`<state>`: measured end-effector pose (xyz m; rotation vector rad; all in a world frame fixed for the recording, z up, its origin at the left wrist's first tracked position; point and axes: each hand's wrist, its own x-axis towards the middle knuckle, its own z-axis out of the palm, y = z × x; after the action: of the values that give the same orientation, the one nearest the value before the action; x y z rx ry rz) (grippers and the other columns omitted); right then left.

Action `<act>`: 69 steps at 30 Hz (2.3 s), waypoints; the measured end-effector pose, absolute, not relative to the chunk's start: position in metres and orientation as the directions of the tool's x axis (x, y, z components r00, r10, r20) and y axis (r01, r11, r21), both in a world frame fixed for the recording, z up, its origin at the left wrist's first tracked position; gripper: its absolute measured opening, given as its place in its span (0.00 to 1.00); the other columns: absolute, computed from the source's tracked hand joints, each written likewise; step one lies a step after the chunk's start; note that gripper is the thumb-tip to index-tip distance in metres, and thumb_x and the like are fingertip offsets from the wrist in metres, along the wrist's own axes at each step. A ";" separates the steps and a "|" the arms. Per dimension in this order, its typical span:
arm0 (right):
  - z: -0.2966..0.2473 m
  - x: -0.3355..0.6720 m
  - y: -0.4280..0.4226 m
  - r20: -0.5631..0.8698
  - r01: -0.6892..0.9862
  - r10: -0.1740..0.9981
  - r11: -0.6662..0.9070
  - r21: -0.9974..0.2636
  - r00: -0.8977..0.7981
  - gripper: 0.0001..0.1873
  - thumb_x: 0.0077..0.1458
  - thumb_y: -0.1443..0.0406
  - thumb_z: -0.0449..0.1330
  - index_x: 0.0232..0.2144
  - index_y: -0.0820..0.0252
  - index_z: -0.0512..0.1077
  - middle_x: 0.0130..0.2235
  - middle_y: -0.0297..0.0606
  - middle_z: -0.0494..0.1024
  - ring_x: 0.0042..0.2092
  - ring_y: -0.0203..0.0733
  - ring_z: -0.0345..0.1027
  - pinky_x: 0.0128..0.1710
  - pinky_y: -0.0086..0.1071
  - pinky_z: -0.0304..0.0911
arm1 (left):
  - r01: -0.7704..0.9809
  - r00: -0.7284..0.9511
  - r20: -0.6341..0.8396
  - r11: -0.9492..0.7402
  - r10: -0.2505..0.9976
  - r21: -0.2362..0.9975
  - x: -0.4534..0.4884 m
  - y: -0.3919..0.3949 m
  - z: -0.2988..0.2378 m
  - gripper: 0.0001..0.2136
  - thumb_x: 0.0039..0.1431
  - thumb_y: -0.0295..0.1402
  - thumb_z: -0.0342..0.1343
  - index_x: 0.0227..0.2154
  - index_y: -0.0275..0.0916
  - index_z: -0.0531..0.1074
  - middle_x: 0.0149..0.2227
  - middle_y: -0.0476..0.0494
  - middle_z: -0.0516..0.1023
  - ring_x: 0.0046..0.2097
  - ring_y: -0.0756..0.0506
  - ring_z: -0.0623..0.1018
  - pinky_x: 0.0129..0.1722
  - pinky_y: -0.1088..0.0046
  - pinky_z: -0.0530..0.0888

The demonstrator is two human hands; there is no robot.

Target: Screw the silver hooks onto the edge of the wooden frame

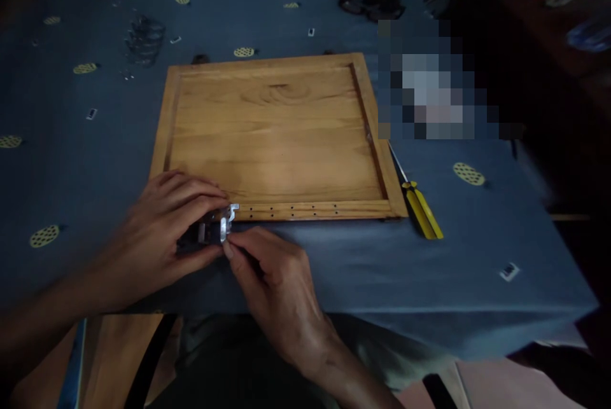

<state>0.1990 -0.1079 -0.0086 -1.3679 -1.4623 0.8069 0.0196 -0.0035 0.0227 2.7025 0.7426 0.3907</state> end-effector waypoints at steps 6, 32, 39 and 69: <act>-0.009 0.197 -0.113 0.212 0.393 0.974 0.163 -0.905 0.085 0.10 0.70 0.71 0.61 0.43 0.58 0.82 0.37 0.33 0.85 0.35 0.32 0.79 0.38 0.24 0.74 | 0.484 0.814 0.149 -0.797 0.562 0.360 0.020 -0.006 0.020 0.16 0.64 0.34 0.65 0.53 0.40 0.73 0.52 0.42 0.82 0.55 0.35 0.78 0.60 0.46 0.70; -0.017 0.189 -0.125 0.394 0.618 0.904 0.218 -0.756 0.163 0.09 0.70 0.72 0.59 0.46 0.61 0.80 0.49 0.42 0.85 0.49 0.36 0.84 0.52 0.26 0.81 | 0.556 0.780 0.082 -0.748 0.620 0.364 0.020 -0.013 0.023 0.14 0.67 0.35 0.61 0.54 0.45 0.73 0.56 0.42 0.83 0.59 0.33 0.80 0.65 0.38 0.66; -0.017 0.193 -0.125 0.400 0.627 0.906 0.234 -0.743 0.136 0.09 0.71 0.72 0.59 0.46 0.62 0.79 0.54 0.44 0.85 0.53 0.35 0.83 0.58 0.21 0.77 | 0.548 0.786 0.092 -0.758 0.611 0.355 0.019 -0.013 0.022 0.13 0.69 0.35 0.59 0.55 0.44 0.72 0.56 0.42 0.83 0.59 0.33 0.80 0.65 0.36 0.65; -0.014 0.192 -0.124 0.317 0.616 0.945 0.202 -0.761 0.082 0.06 0.73 0.69 0.55 0.49 0.57 0.69 0.61 0.44 0.81 0.58 0.35 0.80 0.58 0.21 0.76 | 0.552 0.785 0.086 -0.757 0.613 0.350 0.020 -0.014 0.022 0.12 0.69 0.34 0.58 0.53 0.43 0.73 0.56 0.40 0.83 0.60 0.33 0.80 0.67 0.37 0.65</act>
<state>0.1919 -0.1242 -0.0136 -1.5043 -1.6239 0.4853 0.0203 -0.0145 0.0221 2.6704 0.8959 0.2816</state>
